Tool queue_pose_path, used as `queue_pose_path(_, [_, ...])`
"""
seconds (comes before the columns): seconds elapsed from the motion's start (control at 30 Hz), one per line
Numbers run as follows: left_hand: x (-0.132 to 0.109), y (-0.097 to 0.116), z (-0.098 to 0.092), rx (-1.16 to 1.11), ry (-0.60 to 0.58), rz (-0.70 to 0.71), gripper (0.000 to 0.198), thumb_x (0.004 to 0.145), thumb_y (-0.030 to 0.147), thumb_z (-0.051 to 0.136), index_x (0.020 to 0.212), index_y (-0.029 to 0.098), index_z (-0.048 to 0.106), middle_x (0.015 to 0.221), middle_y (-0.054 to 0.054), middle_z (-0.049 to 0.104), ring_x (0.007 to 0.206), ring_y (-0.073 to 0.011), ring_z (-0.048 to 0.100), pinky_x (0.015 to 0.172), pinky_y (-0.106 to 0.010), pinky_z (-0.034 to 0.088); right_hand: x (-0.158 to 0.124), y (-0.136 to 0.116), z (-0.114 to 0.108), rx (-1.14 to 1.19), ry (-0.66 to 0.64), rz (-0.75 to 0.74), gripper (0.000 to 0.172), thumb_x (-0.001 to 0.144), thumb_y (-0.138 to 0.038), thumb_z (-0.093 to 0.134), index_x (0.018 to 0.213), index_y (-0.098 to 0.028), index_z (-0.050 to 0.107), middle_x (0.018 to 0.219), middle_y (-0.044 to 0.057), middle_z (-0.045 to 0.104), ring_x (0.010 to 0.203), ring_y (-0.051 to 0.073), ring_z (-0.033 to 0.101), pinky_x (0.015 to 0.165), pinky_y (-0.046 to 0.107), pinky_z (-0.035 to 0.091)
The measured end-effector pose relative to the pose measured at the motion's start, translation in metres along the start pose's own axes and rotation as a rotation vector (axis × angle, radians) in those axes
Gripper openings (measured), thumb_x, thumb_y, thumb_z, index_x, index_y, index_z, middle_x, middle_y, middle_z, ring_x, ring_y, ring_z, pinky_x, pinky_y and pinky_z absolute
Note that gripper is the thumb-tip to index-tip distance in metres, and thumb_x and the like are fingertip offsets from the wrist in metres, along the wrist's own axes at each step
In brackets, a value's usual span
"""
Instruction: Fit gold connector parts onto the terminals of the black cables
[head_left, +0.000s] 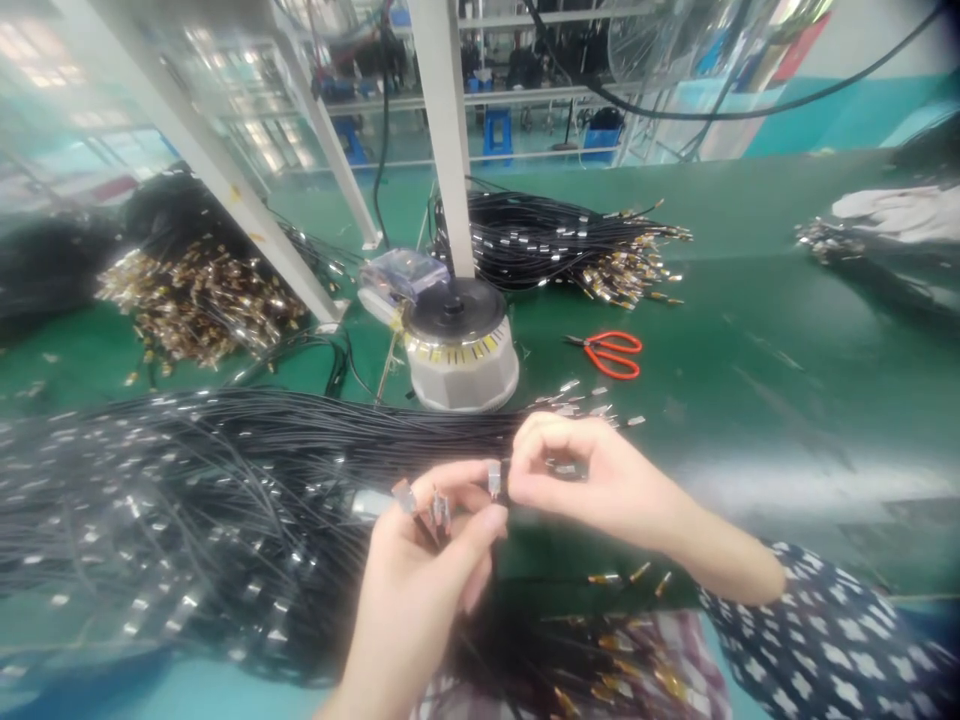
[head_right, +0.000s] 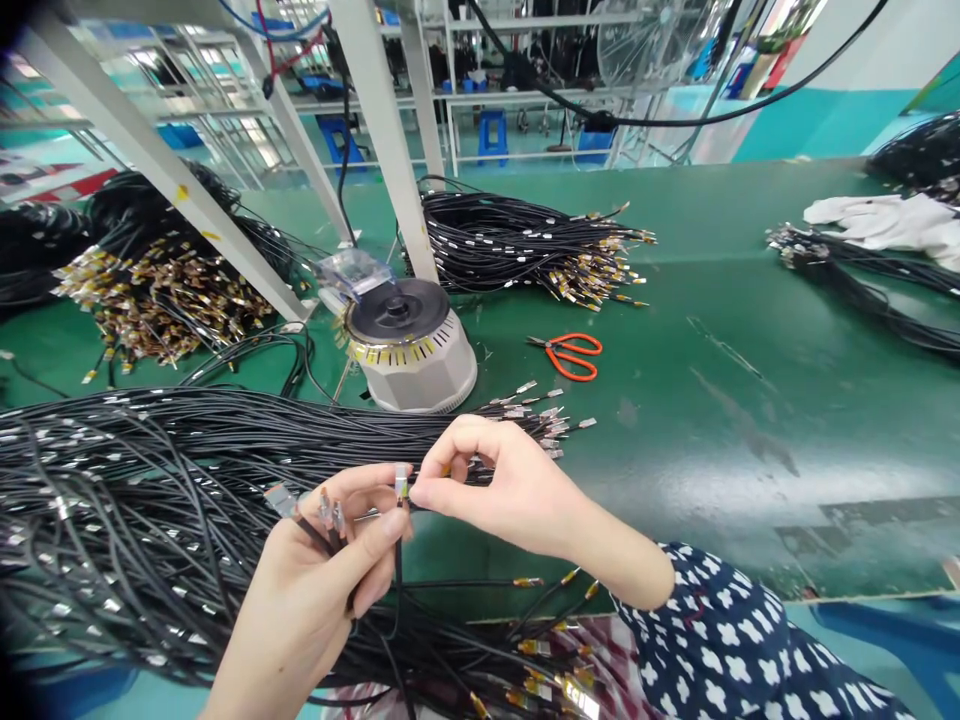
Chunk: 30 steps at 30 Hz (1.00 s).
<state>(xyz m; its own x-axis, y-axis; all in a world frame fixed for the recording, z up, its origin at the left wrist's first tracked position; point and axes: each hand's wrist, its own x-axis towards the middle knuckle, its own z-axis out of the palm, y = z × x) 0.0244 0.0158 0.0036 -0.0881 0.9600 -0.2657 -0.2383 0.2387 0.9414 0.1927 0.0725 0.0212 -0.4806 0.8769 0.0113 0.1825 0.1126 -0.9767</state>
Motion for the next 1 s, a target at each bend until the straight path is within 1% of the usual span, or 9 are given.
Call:
queue_pose_path(0.13, [0.0, -0.001, -0.001, 0.016, -0.048, 0.009, 0.023, 0.075, 0.023, 0.076, 0.097, 0.019, 0.07, 0.07, 0.0, 0.064, 0.033, -0.0013, 0.041, 0.034, -0.015, 0.028, 0.001, -0.002, 0.0, -0.01, -0.028, -0.016, 0.01, 0.08, -0.019, 0.07, 0.071, -0.016, 0.066, 0.08, 0.0, 0.062, 0.074, 0.012, 0.056, 0.071, 0.026, 0.045])
queue_pose_path(0.27, [-0.001, 0.001, 0.0, 0.024, -0.022, 0.017, 0.021, 0.075, 0.022, 0.076, 0.095, 0.018, 0.071, 0.07, -0.001, 0.065, 0.033, -0.0012, 0.04, 0.034, -0.015, 0.027, 0.0, -0.004, 0.001, -0.025, -0.014, -0.016, 0.011, 0.08, -0.019, 0.07, 0.071, -0.016, 0.066, 0.08, 0.0, 0.062, 0.074, 0.012, 0.056, 0.071, 0.026, 0.045])
queue_pose_path(0.5, [-0.002, 0.003, 0.001, 0.02, -0.017, -0.003, 0.023, 0.073, 0.023, 0.078, 0.094, 0.018, 0.071, 0.069, -0.001, 0.066, 0.033, -0.0019, 0.04, 0.033, -0.015, 0.026, 0.001, -0.005, 0.003, -0.037, 0.01, -0.019, 0.012, 0.08, -0.019, 0.069, 0.069, -0.017, 0.065, 0.078, 0.0, 0.062, 0.073, 0.013, 0.056, 0.071, 0.026, 0.045])
queue_pose_path(0.63, [-0.003, 0.003, 0.001, 0.014, -0.01, 0.006, 0.025, 0.072, 0.025, 0.079, 0.095, 0.018, 0.071, 0.068, -0.001, 0.066, 0.033, -0.0023, 0.04, 0.033, -0.016, 0.026, 0.0, -0.004, 0.006, -0.055, 0.055, -0.025, 0.013, 0.079, -0.018, 0.069, 0.067, -0.017, 0.064, 0.076, 0.0, 0.062, 0.072, 0.012, 0.056, 0.068, 0.026, 0.044])
queue_pose_path(0.73, [-0.001, 0.002, 0.001, 0.013, -0.014, 0.024, 0.024, 0.075, 0.029, 0.077, 0.095, 0.017, 0.07, 0.062, 0.0, 0.064, 0.034, -0.0035, 0.04, 0.034, -0.016, 0.026, -0.003, -0.005, 0.011, -0.059, 0.11, -0.018, 0.013, 0.079, -0.016, 0.068, 0.068, -0.018, 0.063, 0.075, -0.001, 0.061, 0.073, 0.013, 0.056, 0.069, 0.027, 0.044])
queue_pose_path(0.83, [0.001, 0.002, 0.001, 0.008, -0.029, 0.042, 0.016, 0.081, 0.03, 0.072, 0.09, 0.017, 0.069, 0.055, 0.002, 0.061, 0.036, -0.0037, 0.039, 0.037, -0.017, 0.025, -0.006, -0.006, 0.014, -0.028, 0.116, -0.012, 0.013, 0.081, -0.016, 0.067, 0.068, -0.018, 0.062, 0.075, 0.0, 0.06, 0.075, 0.014, 0.056, 0.071, 0.027, 0.044])
queue_pose_path(0.93, [0.002, 0.002, 0.001, -0.004, -0.035, 0.04, 0.014, 0.084, 0.03, 0.069, 0.086, 0.016, 0.069, 0.055, 0.001, 0.061, 0.036, -0.0029, 0.037, 0.038, -0.018, 0.022, -0.007, -0.008, 0.016, 0.001, 0.112, -0.003, 0.016, 0.083, -0.016, 0.066, 0.068, -0.018, 0.061, 0.075, -0.001, 0.058, 0.074, 0.013, 0.055, 0.071, 0.026, 0.044])
queue_pose_path(1.0, [0.002, 0.003, 0.001, -0.025, -0.052, 0.024, 0.015, 0.084, 0.03, 0.069, 0.09, 0.016, 0.068, 0.055, 0.001, 0.062, 0.036, -0.0027, 0.037, 0.039, -0.018, 0.022, -0.008, -0.008, 0.016, 0.011, 0.119, -0.005, 0.017, 0.083, -0.015, 0.065, 0.067, -0.018, 0.061, 0.075, -0.001, 0.058, 0.074, 0.012, 0.055, 0.071, 0.026, 0.044])
